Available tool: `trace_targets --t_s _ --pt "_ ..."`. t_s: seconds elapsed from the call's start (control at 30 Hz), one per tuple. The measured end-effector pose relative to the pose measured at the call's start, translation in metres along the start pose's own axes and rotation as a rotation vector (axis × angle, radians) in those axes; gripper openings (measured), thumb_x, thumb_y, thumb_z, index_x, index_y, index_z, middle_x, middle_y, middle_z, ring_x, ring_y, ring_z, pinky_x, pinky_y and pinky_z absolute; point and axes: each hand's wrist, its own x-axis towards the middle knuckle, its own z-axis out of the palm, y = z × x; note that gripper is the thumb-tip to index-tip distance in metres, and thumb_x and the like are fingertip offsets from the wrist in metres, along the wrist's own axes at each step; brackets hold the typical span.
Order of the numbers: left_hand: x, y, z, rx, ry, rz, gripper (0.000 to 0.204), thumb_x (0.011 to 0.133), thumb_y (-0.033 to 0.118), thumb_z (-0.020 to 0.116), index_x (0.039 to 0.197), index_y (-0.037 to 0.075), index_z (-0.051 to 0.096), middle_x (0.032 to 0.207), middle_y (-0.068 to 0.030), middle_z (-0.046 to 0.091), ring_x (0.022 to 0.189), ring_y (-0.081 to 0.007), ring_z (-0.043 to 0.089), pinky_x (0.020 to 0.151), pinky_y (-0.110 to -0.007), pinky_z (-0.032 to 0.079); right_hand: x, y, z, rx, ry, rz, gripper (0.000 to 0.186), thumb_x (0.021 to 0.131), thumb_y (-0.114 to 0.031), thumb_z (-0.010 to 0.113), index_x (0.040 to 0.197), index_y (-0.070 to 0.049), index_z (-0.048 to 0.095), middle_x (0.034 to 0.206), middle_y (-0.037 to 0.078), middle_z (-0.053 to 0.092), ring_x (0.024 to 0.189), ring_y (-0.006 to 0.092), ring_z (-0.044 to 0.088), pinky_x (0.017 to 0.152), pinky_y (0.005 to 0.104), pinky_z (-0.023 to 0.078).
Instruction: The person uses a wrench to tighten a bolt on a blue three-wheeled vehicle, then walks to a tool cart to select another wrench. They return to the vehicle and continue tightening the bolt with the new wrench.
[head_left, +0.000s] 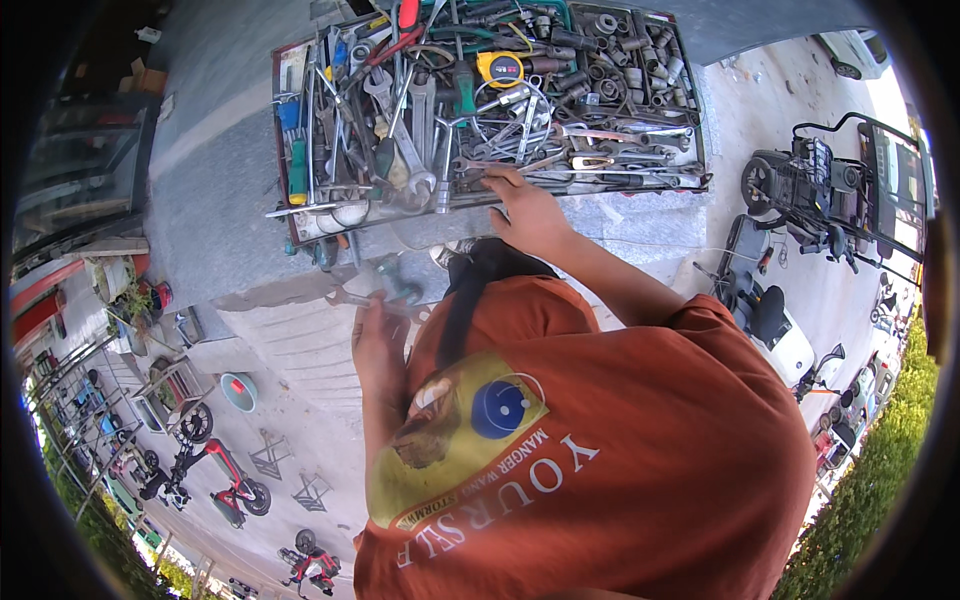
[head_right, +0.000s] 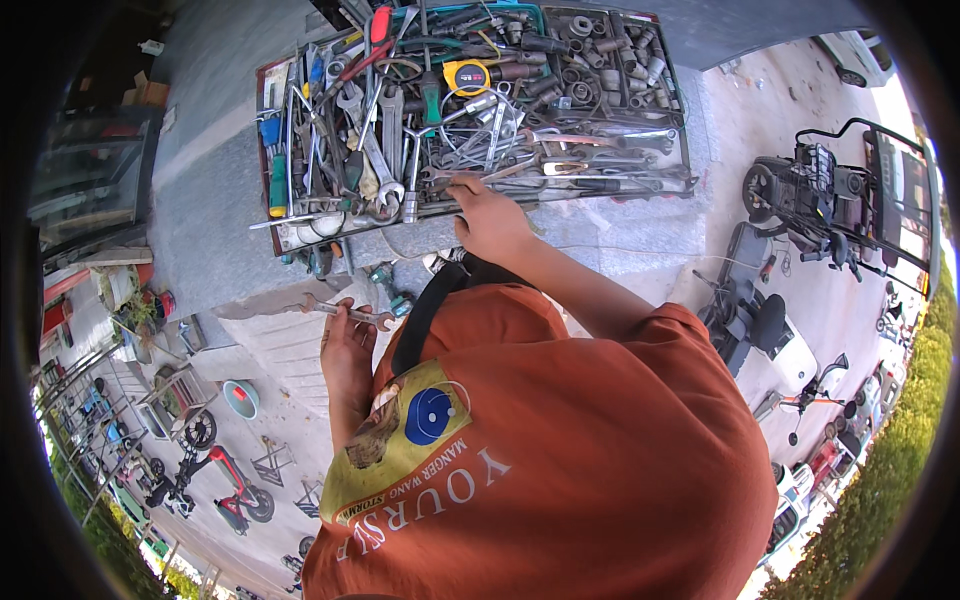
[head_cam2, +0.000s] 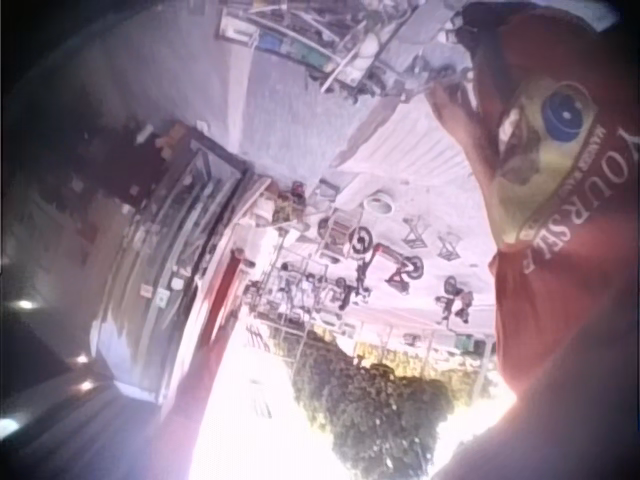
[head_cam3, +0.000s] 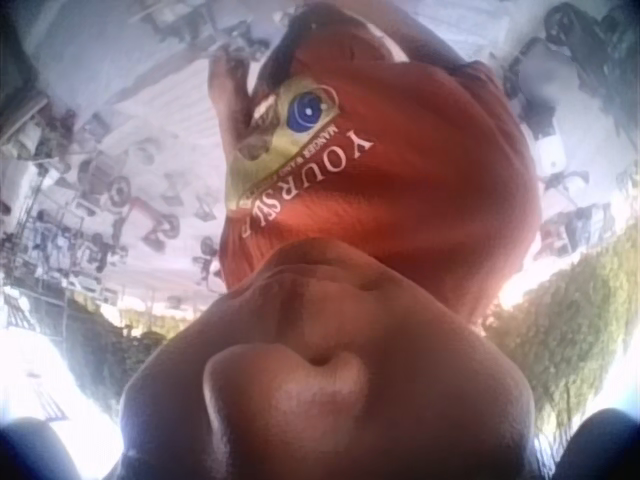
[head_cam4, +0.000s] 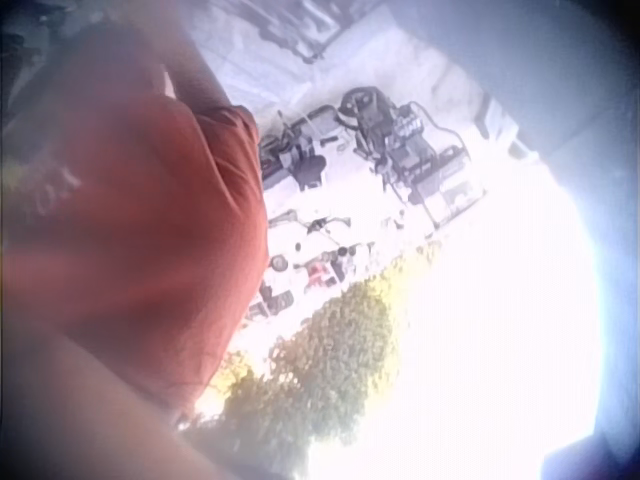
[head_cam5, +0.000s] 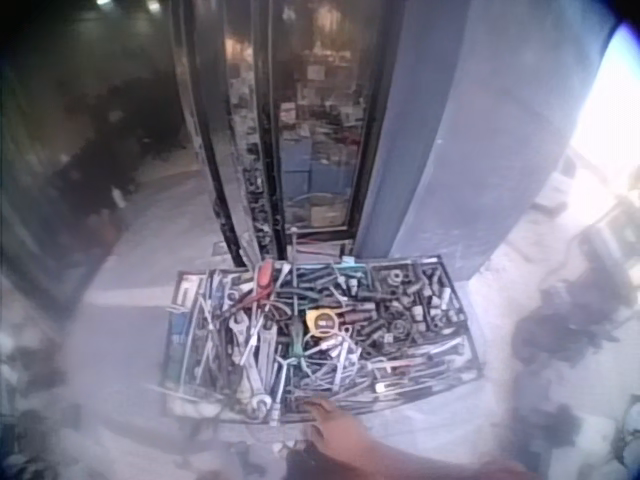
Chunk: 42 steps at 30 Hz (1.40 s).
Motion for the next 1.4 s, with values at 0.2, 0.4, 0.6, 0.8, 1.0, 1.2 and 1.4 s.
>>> trace_targets --t_s 0.2,0.4,0.6,0.8,1.0,1.2,1.4 --pt "0.002 0.000 0.005 -0.005 -0.024 -0.010 0.029 0.096 0.023 0.058 0.118 0.003 0.057 0.102 -0.0091 0.063 0.093 -0.0164 0.059 0.079 -0.028 0.047 0.007 0.014 -0.008 -0.069 0.016 0.035 0.028 0.079 -0.010 0.062 0.107 -0.005 0.062 0.114 0.008 0.058 0.089 0.0301 0.065 0.075 0.0405 0.054" --pt "0.003 -0.001 0.004 0.019 -0.056 -0.024 0.029 0.096 0.024 0.057 0.118 0.004 0.057 0.102 -0.0088 0.064 0.094 -0.0158 0.059 0.080 -0.028 0.045 0.073 0.028 -0.014 -0.504 -0.119 0.038 0.028 0.072 -0.002 0.065 0.099 -0.005 0.061 0.101 0.011 0.060 0.085 0.0297 0.067 0.069 0.0404 0.056" --pt "-0.003 0.002 0.002 0.023 -0.031 0.000 0.030 0.097 0.024 0.056 0.119 0.004 0.057 0.104 -0.0098 0.064 0.096 -0.0161 0.060 0.080 -0.027 0.045 0.097 0.043 -0.025 -0.599 -0.197 -0.149 0.017 0.074 -0.006 0.064 0.091 -0.004 0.063 0.096 0.011 0.062 0.088 0.0285 0.067 0.068 0.0395 0.056" --pt "-0.007 0.003 -0.005 -0.024 0.010 0.001 0.029 0.096 0.023 0.057 0.118 0.003 0.057 0.102 -0.0098 0.064 0.091 -0.0150 0.059 0.078 -0.027 0.045 0.094 0.051 -0.055 -0.236 -0.194 -0.147 0.016 0.079 -0.011 0.063 0.094 -0.007 0.064 0.094 0.009 0.061 0.091 0.0292 0.064 0.075 0.0407 0.052" --pt "-0.003 0.005 -0.003 -0.025 -0.016 0.019 0.028 0.097 0.023 0.057 0.116 0.003 0.058 0.098 -0.0085 0.063 0.088 -0.0136 0.057 0.078 -0.027 0.045 0.104 0.034 -0.080 0.208 0.045 -0.031 0.021 0.078 -0.015 0.077 0.094 -0.005 0.067 0.075 0.004 0.067 0.066 0.0129 0.061 0.063 0.0271 0.049" --pt "-0.003 0.009 0.006 0.099 -0.073 0.104 0.027 0.098 0.021 0.054 0.117 0.003 0.059 0.097 -0.0074 0.062 0.088 -0.0130 0.058 0.079 -0.028 0.048 0.096 0.020 -0.103 1.072 0.422 0.278 0.016 0.080 -0.010 0.078 0.085 -0.004 0.064 0.082 0.004 0.068 0.074 0.0090 0.063 0.070 0.0230 0.051" --pt "-0.005 0.014 0.030 0.072 -0.191 0.139 0.029 0.100 0.021 0.049 0.123 0.004 0.055 0.096 -0.0070 0.061 0.091 -0.0151 0.059 0.084 -0.032 0.050 0.069 -0.001 -0.081 1.345 0.175 0.603 0.016 0.081 -0.013 0.077 0.085 -0.005 0.064 0.088 0.006 0.069 0.076 0.0120 0.063 0.074 0.0266 0.053"
